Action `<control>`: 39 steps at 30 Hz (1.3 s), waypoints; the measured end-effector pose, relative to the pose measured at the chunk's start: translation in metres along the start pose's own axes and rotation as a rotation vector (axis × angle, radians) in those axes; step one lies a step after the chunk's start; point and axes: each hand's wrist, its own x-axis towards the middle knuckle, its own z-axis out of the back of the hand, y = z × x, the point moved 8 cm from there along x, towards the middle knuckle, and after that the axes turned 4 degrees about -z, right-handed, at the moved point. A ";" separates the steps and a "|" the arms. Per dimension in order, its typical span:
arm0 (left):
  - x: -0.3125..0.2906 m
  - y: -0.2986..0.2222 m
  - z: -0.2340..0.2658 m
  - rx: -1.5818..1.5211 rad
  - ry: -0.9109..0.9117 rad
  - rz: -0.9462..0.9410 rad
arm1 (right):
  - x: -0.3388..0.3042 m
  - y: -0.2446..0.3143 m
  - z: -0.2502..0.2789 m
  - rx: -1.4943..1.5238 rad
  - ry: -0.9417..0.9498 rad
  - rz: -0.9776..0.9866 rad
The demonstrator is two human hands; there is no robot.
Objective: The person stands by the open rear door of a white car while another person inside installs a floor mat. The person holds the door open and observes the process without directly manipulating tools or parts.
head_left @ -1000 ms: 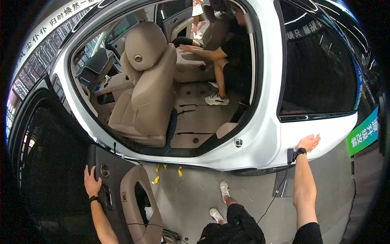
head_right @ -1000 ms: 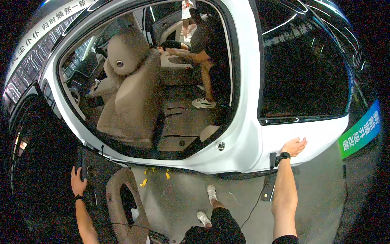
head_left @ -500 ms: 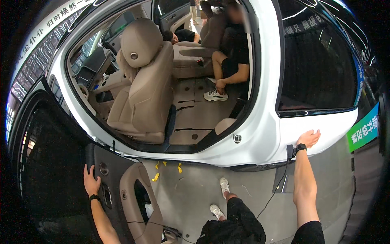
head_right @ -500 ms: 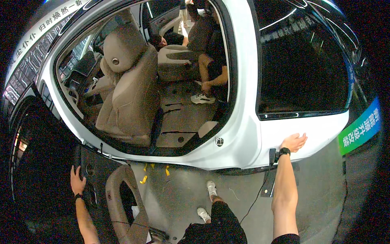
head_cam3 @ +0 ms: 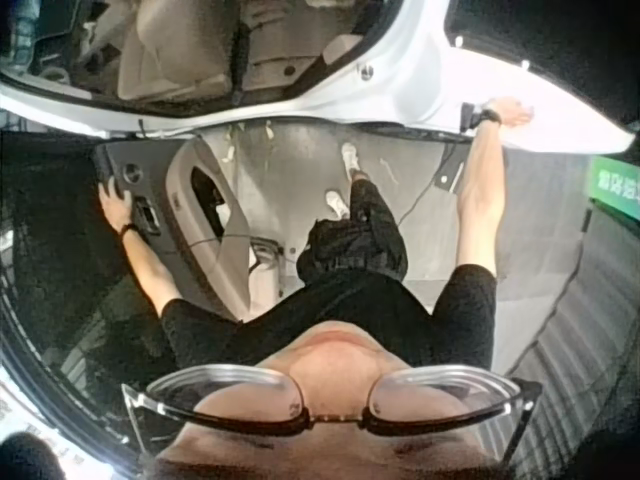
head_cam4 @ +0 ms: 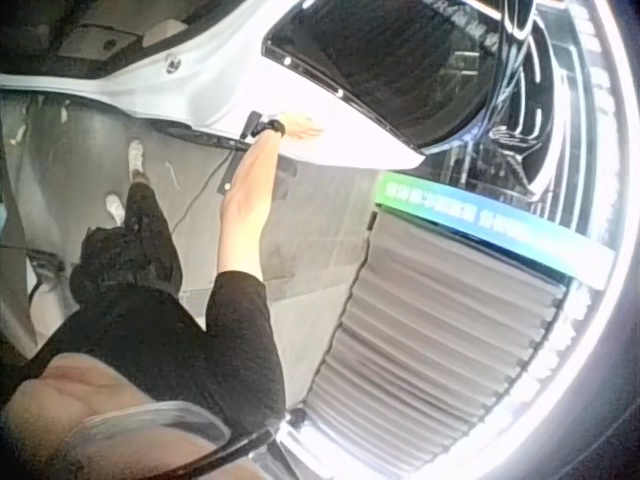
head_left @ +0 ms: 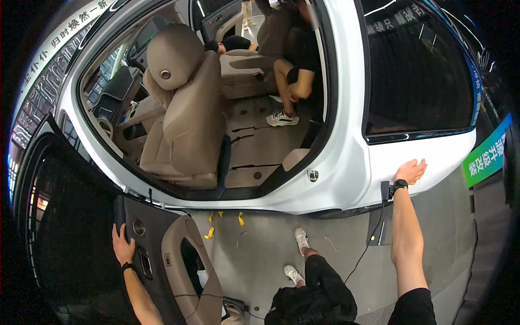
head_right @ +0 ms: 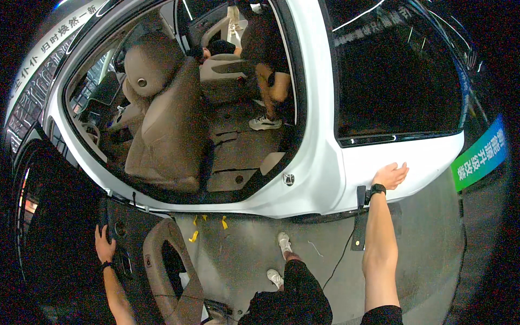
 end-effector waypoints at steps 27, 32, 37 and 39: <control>0.005 0.000 -0.003 0.030 0.001 -0.029 | 0.003 -0.003 -0.001 -0.015 0.011 -0.029; 0.002 -0.001 -0.002 0.028 0.008 -0.041 | 0.000 0.003 0.001 -0.004 0.007 -0.034; 0.004 -0.005 -0.001 0.048 0.003 -0.050 | -0.001 0.006 0.004 -0.007 0.019 -0.059; 0.003 -0.007 -0.001 0.062 0.015 -0.045 | -0.001 0.005 0.006 0.009 0.008 -0.040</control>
